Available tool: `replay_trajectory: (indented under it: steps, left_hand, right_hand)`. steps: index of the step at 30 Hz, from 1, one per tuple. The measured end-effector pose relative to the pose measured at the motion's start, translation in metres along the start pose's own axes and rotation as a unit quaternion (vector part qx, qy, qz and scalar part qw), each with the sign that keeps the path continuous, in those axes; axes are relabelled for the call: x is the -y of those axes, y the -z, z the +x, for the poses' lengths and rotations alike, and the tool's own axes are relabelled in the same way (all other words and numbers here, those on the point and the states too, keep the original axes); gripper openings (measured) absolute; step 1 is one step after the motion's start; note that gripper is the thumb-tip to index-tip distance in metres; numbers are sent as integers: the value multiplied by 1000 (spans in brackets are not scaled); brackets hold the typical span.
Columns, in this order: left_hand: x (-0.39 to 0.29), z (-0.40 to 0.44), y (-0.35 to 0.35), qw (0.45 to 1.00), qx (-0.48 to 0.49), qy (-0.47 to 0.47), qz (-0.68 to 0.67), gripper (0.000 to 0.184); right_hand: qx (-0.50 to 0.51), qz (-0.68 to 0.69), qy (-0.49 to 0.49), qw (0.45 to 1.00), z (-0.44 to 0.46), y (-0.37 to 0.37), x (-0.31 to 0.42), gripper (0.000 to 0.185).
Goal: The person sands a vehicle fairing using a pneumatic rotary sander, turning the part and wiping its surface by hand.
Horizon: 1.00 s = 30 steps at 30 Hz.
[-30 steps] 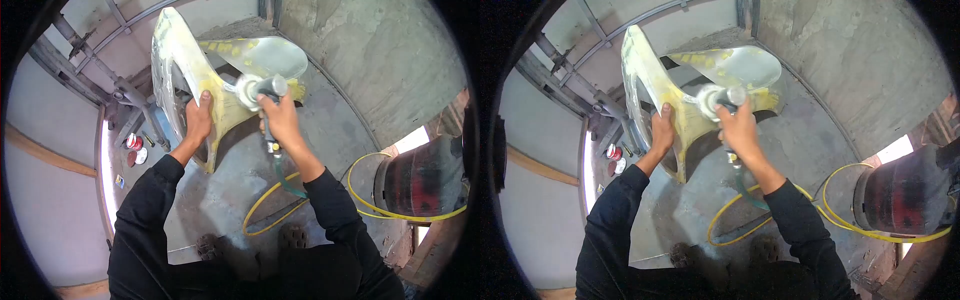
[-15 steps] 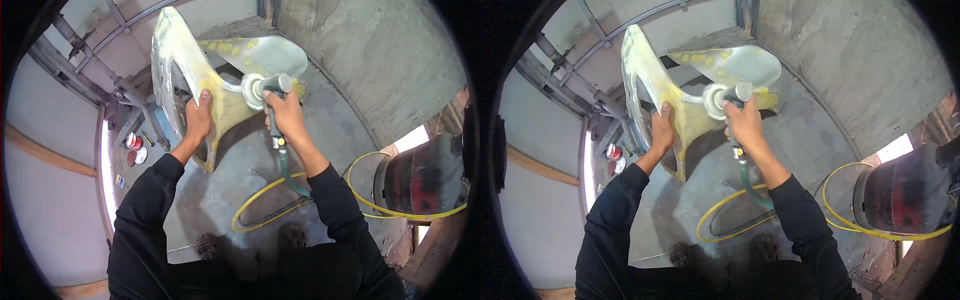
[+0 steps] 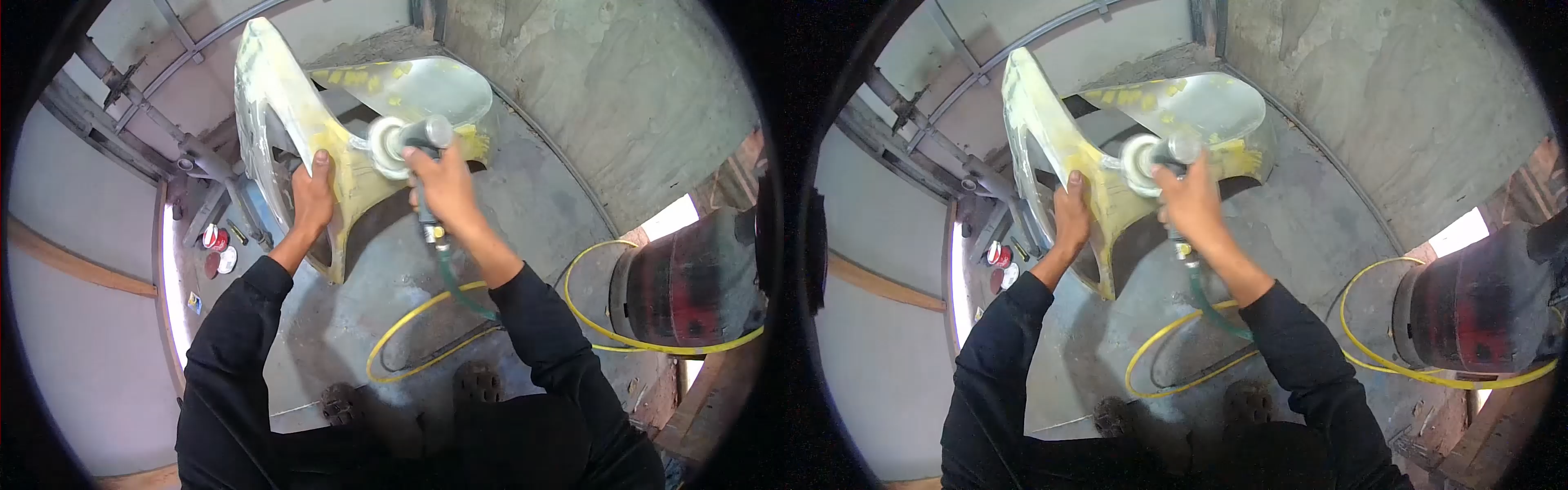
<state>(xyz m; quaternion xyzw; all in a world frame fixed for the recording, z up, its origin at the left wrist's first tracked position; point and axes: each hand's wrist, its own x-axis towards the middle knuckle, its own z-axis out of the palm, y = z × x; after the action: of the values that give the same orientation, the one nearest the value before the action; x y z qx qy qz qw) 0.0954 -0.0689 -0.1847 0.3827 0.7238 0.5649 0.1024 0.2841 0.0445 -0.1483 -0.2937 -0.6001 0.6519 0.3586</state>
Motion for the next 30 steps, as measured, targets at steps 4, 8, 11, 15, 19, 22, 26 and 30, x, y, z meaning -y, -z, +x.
replay_trajectory:
  steps: [4,8,11,15,19,22,26,30]
  left_hand:
    - [3,-1,0,1000,0,-5,-3,82]
    - [2,0,2,1000,-2,-2,6,82]
    - [3,1,3,1000,6,-18,-10,83]
    - [11,5,6,999,27,-16,-15,84]
    - [15,11,10,999,53,-9,-2,86]
    - [14,18,7,998,39,-38,-24,88]
    - [21,33,14,994,91,-35,-45,84]
    - [12,37,22,994,95,-45,-37,81]
  right_hand:
    - [2,-13,0,1000,-4,-4,3,48]
    - [-65,-37,-18,997,15,26,-15,36]
    - [-72,13,-38,997,20,55,-21,32]
    - [-89,51,-64,993,17,72,-23,34]
    - [-81,51,-45,994,14,75,-18,30]
    - [-82,58,-35,994,12,72,-11,29]
    - [-57,59,-18,996,4,58,-2,35]
    - [-47,26,-1,999,-2,47,7,37]
